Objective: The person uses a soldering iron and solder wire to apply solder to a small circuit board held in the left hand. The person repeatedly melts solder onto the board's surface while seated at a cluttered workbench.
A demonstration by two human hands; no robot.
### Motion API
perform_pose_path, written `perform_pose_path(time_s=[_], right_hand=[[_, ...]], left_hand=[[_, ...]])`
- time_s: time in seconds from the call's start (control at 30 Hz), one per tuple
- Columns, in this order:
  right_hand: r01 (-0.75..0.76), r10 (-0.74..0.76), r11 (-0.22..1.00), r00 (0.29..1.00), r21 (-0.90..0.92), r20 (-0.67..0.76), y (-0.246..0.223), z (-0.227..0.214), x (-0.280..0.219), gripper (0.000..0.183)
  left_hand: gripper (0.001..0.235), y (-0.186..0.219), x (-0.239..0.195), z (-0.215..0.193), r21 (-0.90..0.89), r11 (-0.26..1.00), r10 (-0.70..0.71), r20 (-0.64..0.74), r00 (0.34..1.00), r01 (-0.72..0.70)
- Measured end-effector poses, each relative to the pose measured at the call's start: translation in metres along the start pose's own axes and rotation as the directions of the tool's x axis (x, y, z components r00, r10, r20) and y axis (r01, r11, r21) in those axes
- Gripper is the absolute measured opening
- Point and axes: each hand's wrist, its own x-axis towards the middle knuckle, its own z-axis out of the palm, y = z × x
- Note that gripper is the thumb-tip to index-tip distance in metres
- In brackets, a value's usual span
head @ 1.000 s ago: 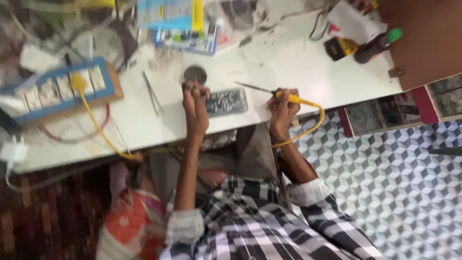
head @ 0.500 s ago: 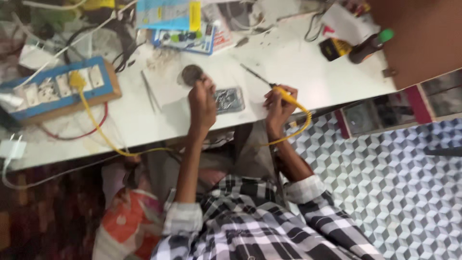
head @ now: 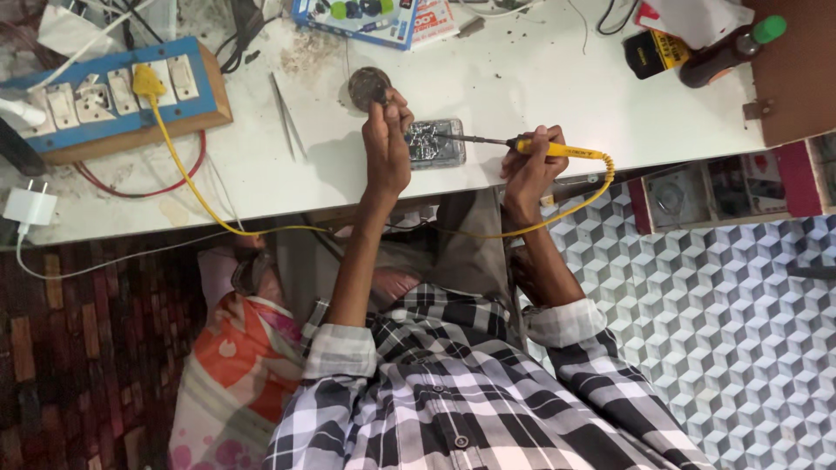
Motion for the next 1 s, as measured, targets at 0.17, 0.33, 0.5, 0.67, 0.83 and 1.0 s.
perform_pose_path(time_s=[0.17, 0.33, 0.5, 0.67, 0.83, 1.0], right_hand=[[0.072, -0.069, 0.993, 0.997, -0.096, 0.038, -0.007, 0.005, -0.003, 0.029], [0.043, -0.037, 0.993, 0.998, -0.108, 0.054, -0.011, 0.007, -0.005, 0.033], [0.016, -0.010, 0.987, 0.999, -0.157, 0.043, -0.013, 0.007, -0.002, 0.033], [0.016, -0.007, 0.984, 0.999, -0.179, 0.050, -0.013, 0.008, -0.003, 0.034], [0.011, -0.002, 0.986, 0.998, -0.164, 0.057, -0.007, 0.001, 0.000, 0.034], [-0.018, 0.022, 0.987, 0.999, -0.157, 0.023, -0.011, 0.008, -0.002, 0.031]], left_hand=[[0.043, 0.002, 0.002, 0.001, -0.040, 0.999, 0.023, 0.004, 1.000, -0.023], [0.046, 0.007, 0.002, 0.000, -0.033, 0.999, 0.018, -0.002, 1.000, -0.018], [0.045, 0.008, 0.002, 0.002, -0.027, 0.999, 0.020, 0.007, 1.000, -0.019], [0.044, 0.010, 0.000, 0.001, -0.029, 0.999, 0.032, 0.014, 0.999, -0.032], [0.045, 0.004, -0.001, 0.001, -0.020, 1.000, 0.013, 0.005, 1.000, -0.013], [0.039, 0.007, 0.000, 0.002, 0.036, 0.999, -0.022, -0.022, 1.000, 0.023]])
